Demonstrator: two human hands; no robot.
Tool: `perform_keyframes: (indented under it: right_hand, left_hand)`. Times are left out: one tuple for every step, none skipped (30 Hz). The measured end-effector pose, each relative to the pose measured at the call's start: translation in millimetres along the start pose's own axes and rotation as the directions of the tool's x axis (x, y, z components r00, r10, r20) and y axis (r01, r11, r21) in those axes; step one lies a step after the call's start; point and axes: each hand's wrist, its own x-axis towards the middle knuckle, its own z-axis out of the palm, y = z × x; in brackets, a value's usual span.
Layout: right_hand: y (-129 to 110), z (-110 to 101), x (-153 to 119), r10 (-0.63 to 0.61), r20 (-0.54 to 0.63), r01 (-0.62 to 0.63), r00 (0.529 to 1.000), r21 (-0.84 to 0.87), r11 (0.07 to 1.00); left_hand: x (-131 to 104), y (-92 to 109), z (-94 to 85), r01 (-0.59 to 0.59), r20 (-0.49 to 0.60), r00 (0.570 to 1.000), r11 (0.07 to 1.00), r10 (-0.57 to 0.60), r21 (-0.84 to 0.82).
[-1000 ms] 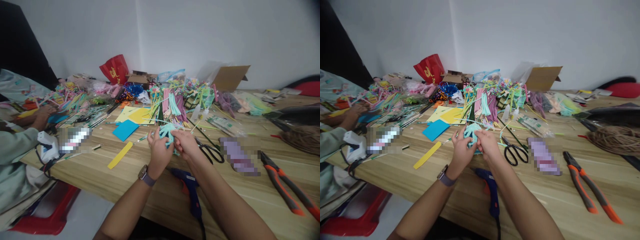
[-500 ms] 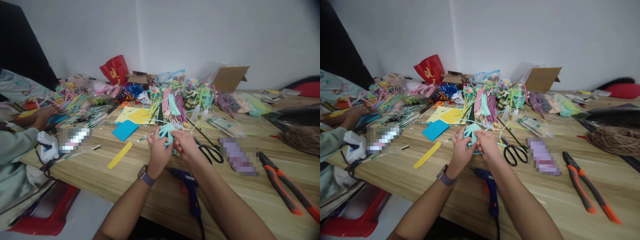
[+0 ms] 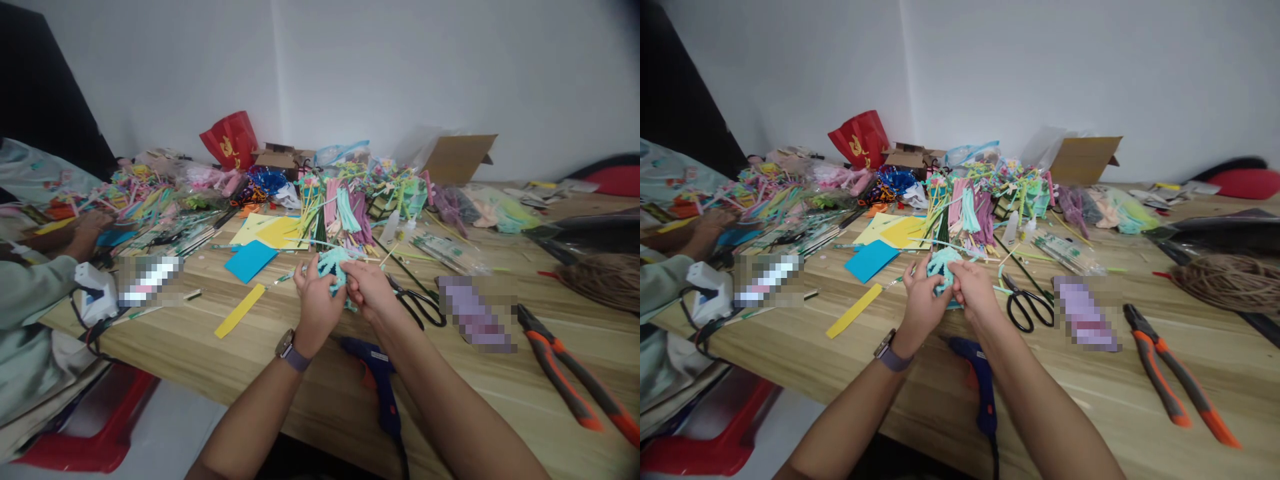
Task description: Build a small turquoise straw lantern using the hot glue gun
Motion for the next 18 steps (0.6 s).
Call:
perform_keyframes:
  right_hand:
    - [0.0,-0.1,0.2,0.001,0.003,-0.001,1.000,0.002,1.000]
    - [0.1,-0.2,0.5,0.002,0.004,-0.002,1.000,0.006,1.000]
    - [0.2,-0.3,0.7,0.003,0.006,-0.003,1.000,0.011,1.000]
    - [0.3,-0.3,0.8,0.003,0.007,-0.003,1.000,0.016,1.000]
    - [0.4,-0.2,0.9,0.003,0.009,-0.003,1.000,0.019,1.000]
    - [0.4,-0.1,0.8,0.002,0.008,-0.002,1.000,0.021,1.000]
    - [0.4,0.0,0.6,0.001,0.007,-0.002,1.000,0.021,1.000]
    - [0.3,0.2,0.4,0.000,0.006,0.000,1.000,0.019,1.000]
    - [0.2,0.4,0.2,-0.002,0.005,0.002,1.000,0.017,1.000]
    - [0.1,0.6,0.0,-0.005,0.004,0.005,1.000,0.015,1.000]
    - [0.0,0.8,-0.2,-0.006,0.003,0.006,1.000,0.013,1.000]
    - [-0.1,0.9,-0.3,-0.007,0.005,0.007,1.000,0.011,1.000]
    - [-0.2,1.0,-0.4,-0.006,0.009,0.006,1.000,0.011,1.000]
    - [-0.3,1.2,-0.5,-0.006,0.012,0.006,1.000,0.012,1.000]
    - [-0.3,1.3,-0.5,-0.006,0.014,0.006,1.000,0.012,1.000]
    - [-0.4,1.4,-0.6,-0.007,0.014,0.007,1.000,0.011,1.000]
    - [-0.5,1.5,-0.7,-0.008,0.014,0.007,1.000,0.010,1.000]
    - [-0.7,1.5,-0.9,-0.008,0.011,0.007,1.000,0.009,1.000]
  left_hand:
    - [0.0,0.1,0.2,0.000,-0.004,1.000,1.000,0.000,-0.001]
    - [-0.1,0.2,0.2,-0.001,-0.007,1.000,1.000,0.001,-0.001]
    - [-0.1,0.4,0.2,-0.002,-0.009,1.000,1.000,0.002,-0.001]
    - [0.0,0.7,0.0,-0.003,-0.008,1.000,1.000,0.003,0.001]
    - [0.1,0.9,-0.2,-0.002,-0.005,1.000,1.000,0.002,0.003]
    - [0.2,1.2,-0.5,-0.001,-0.002,1.000,1.000,0.001,0.005]
    - [0.3,1.4,-0.8,0.000,0.001,1.000,1.000,0.000,0.006]
    - [0.3,1.6,-1.0,0.001,0.002,1.000,1.000,-0.001,0.006]
    - [0.4,1.7,-1.1,0.002,0.002,1.000,1.000,-0.002,0.006]
    - [0.4,1.8,-1.2,0.003,0.003,1.000,1.000,-0.003,0.005]
    - [0.3,1.7,-1.1,0.004,0.004,1.000,1.000,-0.004,0.005]
    - [0.3,1.6,-0.9,0.005,0.005,1.000,1.000,-0.005,0.006]
    - [0.2,1.3,-0.7,0.006,0.006,1.000,1.000,-0.006,0.007]
    - [0.1,1.1,-0.4,0.006,0.005,1.000,1.000,-0.006,0.008]
    - [0.0,0.8,0.0,0.004,0.004,1.000,1.000,-0.004,0.009]
    - [0.0,0.5,0.3,0.002,0.001,1.000,1.000,-0.002,0.010]
    - [0.0,0.2,0.6,0.001,-0.002,1.000,1.000,-0.001,0.011]
    - [-0.1,0.1,0.8,0.000,-0.003,1.000,1.000,0.000,0.010]
